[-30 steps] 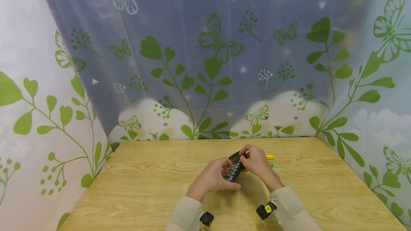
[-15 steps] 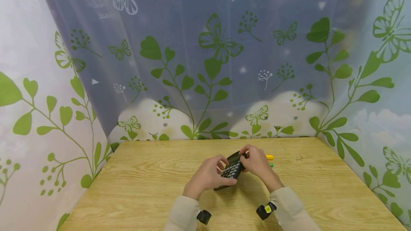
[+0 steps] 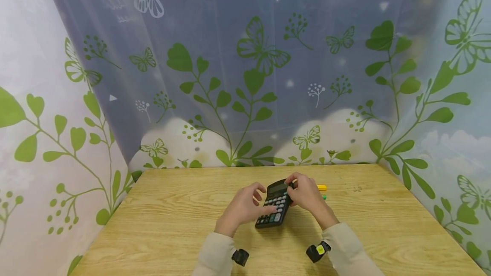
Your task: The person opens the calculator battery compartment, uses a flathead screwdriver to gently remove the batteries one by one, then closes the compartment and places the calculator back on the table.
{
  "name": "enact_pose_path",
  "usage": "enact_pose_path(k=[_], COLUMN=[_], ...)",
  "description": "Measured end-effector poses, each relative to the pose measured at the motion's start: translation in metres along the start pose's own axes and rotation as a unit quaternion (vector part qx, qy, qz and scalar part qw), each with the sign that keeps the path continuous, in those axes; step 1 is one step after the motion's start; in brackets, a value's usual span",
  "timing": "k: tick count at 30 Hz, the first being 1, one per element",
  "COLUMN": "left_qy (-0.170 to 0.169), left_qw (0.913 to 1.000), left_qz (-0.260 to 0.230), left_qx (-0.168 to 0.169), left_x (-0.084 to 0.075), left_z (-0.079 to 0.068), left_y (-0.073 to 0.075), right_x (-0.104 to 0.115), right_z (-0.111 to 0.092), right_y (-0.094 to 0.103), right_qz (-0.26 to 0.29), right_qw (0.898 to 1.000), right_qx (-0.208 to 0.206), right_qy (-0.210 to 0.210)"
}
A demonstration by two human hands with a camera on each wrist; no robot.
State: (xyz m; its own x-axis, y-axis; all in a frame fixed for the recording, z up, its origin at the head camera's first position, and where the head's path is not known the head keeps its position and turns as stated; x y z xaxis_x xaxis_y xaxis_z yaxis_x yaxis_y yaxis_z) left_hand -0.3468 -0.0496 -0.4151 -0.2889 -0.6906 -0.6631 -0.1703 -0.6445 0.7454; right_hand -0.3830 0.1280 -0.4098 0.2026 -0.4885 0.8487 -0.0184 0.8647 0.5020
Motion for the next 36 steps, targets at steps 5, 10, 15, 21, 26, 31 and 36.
enact_pose_path(k=[5,10,15,21,26,31,36], left_qy=[0.002,0.018,0.026,0.035,0.041,0.062,0.073], left_qw=[0.9997,0.9987,0.9986,0.9986,0.9984,0.9973,0.9965], left_qz=[0.016,0.030,0.029,0.019,0.012,0.013,0.011], left_qx=[-0.019,-0.036,-0.035,-0.033,-0.038,-0.037,-0.038], left_x=[0.003,0.006,0.010,0.015,0.018,0.023,0.027], left_z=[-0.002,-0.002,-0.001,0.000,-0.001,-0.001,0.000], left_y=[0.003,0.005,0.004,0.002,0.003,0.002,0.002], right_x=[0.000,-0.001,-0.001,0.001,0.002,0.002,0.002], right_z=[0.000,0.000,0.000,-0.001,-0.001,-0.001,-0.001], right_y=[-0.001,-0.004,-0.006,-0.007,-0.007,-0.008,-0.007], right_qz=[0.006,0.023,0.031,0.028,0.022,0.022,0.031], right_qw=[1.000,1.000,0.999,0.999,0.999,0.999,0.999], right_qx=[0.008,0.019,0.024,0.026,0.027,0.031,0.034], right_qy=[0.005,0.001,-0.005,-0.010,-0.002,0.009,0.014])
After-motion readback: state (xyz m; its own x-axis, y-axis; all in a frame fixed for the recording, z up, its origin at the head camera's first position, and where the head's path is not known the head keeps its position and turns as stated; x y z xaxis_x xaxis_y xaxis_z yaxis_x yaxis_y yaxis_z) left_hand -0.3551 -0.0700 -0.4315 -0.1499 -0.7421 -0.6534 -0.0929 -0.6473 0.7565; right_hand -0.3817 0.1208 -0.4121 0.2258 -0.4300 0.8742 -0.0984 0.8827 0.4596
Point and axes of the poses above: each hand's wrist, its own z-axis towards the middle knuckle, its own y-axis out of the back of the hand, x = y × z, the point moved 8 cm from there along z, towards the middle knuckle, and after that the axes turned 7 degrees about z, right-handed, at the moved point
